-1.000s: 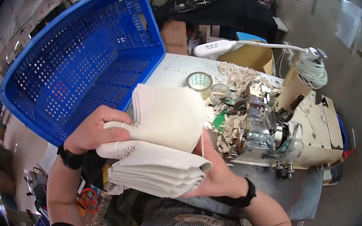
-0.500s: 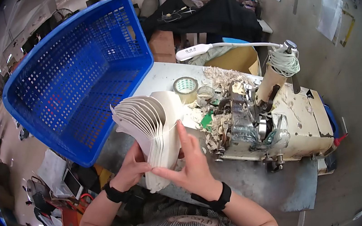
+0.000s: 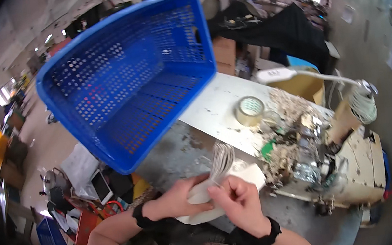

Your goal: The person operates a sewing machine to stitch white shoe parts. They pick up individual pieces from a stack, align them under the machine's needle, and sew them. The person occasionally applies glue to the machine's mechanism and stacks the finished pieces on the table.

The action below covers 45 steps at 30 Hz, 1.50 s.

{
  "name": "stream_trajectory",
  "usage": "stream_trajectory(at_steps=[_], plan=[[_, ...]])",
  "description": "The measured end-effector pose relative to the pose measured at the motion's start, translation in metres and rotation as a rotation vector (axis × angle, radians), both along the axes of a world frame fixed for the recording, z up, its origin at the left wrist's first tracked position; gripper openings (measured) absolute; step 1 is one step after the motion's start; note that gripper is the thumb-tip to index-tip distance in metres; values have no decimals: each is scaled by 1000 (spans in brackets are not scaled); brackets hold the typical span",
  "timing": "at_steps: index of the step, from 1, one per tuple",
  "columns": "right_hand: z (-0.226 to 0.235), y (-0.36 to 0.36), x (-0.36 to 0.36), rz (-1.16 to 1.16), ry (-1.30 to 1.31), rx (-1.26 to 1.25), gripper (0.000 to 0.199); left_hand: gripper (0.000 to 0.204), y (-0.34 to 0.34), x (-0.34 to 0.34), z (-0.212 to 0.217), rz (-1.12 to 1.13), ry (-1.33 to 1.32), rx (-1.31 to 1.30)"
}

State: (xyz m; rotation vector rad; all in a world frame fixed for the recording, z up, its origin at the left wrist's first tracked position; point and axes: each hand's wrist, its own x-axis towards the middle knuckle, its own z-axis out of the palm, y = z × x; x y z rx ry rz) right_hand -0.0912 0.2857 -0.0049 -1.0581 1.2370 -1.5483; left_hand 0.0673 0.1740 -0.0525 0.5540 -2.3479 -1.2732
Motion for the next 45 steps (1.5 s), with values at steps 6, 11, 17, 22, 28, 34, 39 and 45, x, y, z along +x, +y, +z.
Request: stream_trajectory(at_steps=[6, 11, 17, 22, 28, 34, 39, 45], plan=[[18, 8, 4, 353, -148, 232, 8, 44, -6, 27, 16, 46, -186, -254], [26, 14, -30, 314, -314, 244, 13, 46, -15, 36, 18, -116, -348, -374], [30, 8, -36, 392, -674, 215, 19, 28, 6, 36, 24, -155, -187, -363], [11, 36, -49, 430, -425, 171, 20, 41, -22, 53, 35, -133, -110, -548], [9, 42, -102, 129, -342, 152, 12, 50, -21, 67, 41, -331, 55, -480], [-30, -45, -73, -71, 155, 113, 14, 40, -29, 90, 28, -257, -48, -237], [-109, -83, -87, -298, 42, 143, 16, 45, -38, 139, -18, 485, 784, 725], [-67, -130, -50, -196, 866, 63, 27, 35, -56, 132, -1, 565, 545, 359]])
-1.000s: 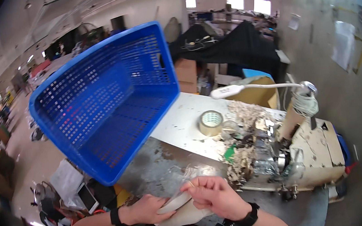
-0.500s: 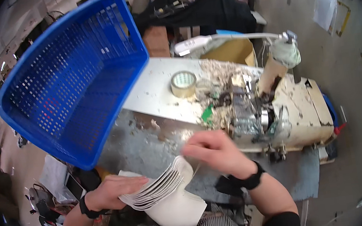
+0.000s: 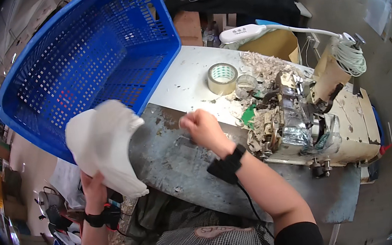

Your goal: The person operates a sewing machine to stitch white shoe parts. They pick up individual pieces from a stack, align them under the machine's needle, and sew them. The person occasionally applies glue to the machine's mechanism and stacks the finished pieces on the table.

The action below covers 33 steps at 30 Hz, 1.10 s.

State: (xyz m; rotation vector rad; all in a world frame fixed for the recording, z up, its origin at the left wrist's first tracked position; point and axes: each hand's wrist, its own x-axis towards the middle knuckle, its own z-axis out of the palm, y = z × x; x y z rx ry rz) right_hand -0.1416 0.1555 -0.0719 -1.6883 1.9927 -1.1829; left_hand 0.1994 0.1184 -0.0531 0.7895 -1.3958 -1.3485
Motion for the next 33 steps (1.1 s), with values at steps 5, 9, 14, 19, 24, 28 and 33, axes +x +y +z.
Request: stream_trajectory(at_steps=[5, 9, 14, 19, 24, 28, 33], plan=[[-17, -17, -7, -1, -147, -75, 39, 34, 18, -46, 18, -5, -554, -396], [47, 54, 22, 247, -1035, 424, 46, 29, 21, -58, 22, -96, -738, -457], [13, 91, 14, -68, -687, 98, 48, 36, 19, -110, 25, -166, -785, -844], [-59, 97, -3, -288, -288, 118, 44, 44, 18, -156, -11, -285, -850, -1018], [-59, 98, 3, -429, -135, 90, 44, 45, 28, -170, -10, -261, -889, -1017], [-57, 91, 8, -423, -4, 96, 44, 46, 27, -173, -13, -217, -918, -1058], [-56, 80, 1, -483, -267, 168, 65, 45, 29, -176, -16, -209, -927, -1054]])
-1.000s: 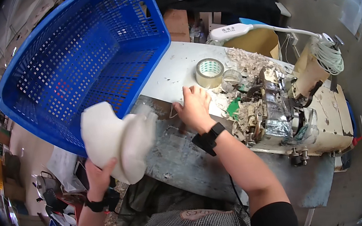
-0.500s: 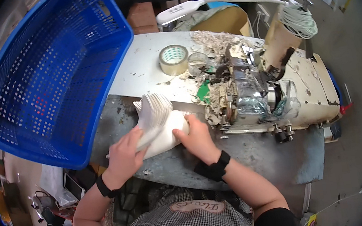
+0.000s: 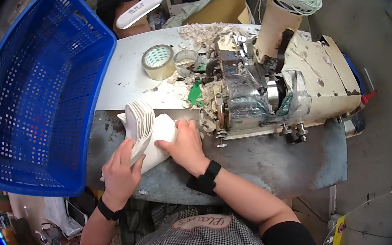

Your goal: The person operates a sewing machine to stitch white shoe parts. They pick up individual pieces from a stack, align them under the machine's needle, and sew them. The person occasionally applies glue to the machine's mechanism and stacks the finished pieces on the table.

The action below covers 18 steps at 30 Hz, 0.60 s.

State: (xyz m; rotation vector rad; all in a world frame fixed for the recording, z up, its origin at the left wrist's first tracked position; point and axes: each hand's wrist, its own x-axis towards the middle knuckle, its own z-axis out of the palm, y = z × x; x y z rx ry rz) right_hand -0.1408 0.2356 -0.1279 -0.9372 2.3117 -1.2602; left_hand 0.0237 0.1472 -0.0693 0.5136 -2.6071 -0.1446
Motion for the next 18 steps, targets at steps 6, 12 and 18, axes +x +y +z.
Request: stream_trajectory(at_steps=[6, 12, 18], plan=[[-2, -10, -24, 20, -305, 90, 66, 44, -1, -4, -3, -6, -17, -18], [3, -21, -22, 55, -326, 6, 51, 46, -7, 6, -6, 17, 3, -17], [8, -25, -29, 69, -369, -7, 43, 45, -23, 0, 4, 0, 5, 43]])
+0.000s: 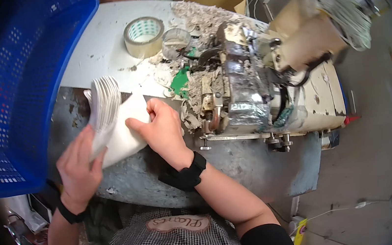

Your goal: The person operates a sewing machine to stitch white shoe parts. They pick up individual pieces from a stack, align them under the machine's needle, and sew them. The person occasionally applies glue to the machine's mechanism and stacks the finished pieces on the table.

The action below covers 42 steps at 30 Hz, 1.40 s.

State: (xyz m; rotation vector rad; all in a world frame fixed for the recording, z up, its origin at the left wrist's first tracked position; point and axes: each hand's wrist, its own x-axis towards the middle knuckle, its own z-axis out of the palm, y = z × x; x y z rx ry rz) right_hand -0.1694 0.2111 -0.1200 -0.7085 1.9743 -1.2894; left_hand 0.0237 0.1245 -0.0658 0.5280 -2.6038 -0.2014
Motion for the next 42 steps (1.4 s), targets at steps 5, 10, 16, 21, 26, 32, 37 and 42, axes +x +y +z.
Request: stream_trajectory(at_steps=[5, 10, 16, 21, 26, 32, 37, 42], plan=[[3, -23, 21, 33, -328, -268, 22, 43, -44, 8, -12, 97, -37, -68], [6, -32, 22, 5, -600, -404, 32, 47, -51, 4, -12, 97, -92, 43], [1, -35, 46, 163, -976, -398, 33, 50, -54, 6, -17, 56, -136, 142], [-13, -34, 48, 196, -961, -580, 30, 56, -53, 9, -16, 136, -245, 210], [-25, -9, 40, 125, -1153, -591, 34, 64, -58, 8, -19, 97, -269, 232], [-37, 21, 28, -18, -1352, -583, 40, 76, -61, 4, -17, 36, -272, 235], [-45, 42, 19, -124, -1432, -568, 46, 88, -64, 13, -9, 1, -278, 237], [-39, 52, 18, -166, -1442, -556, 49, 101, -64, 25, 5, -45, -347, 251]])
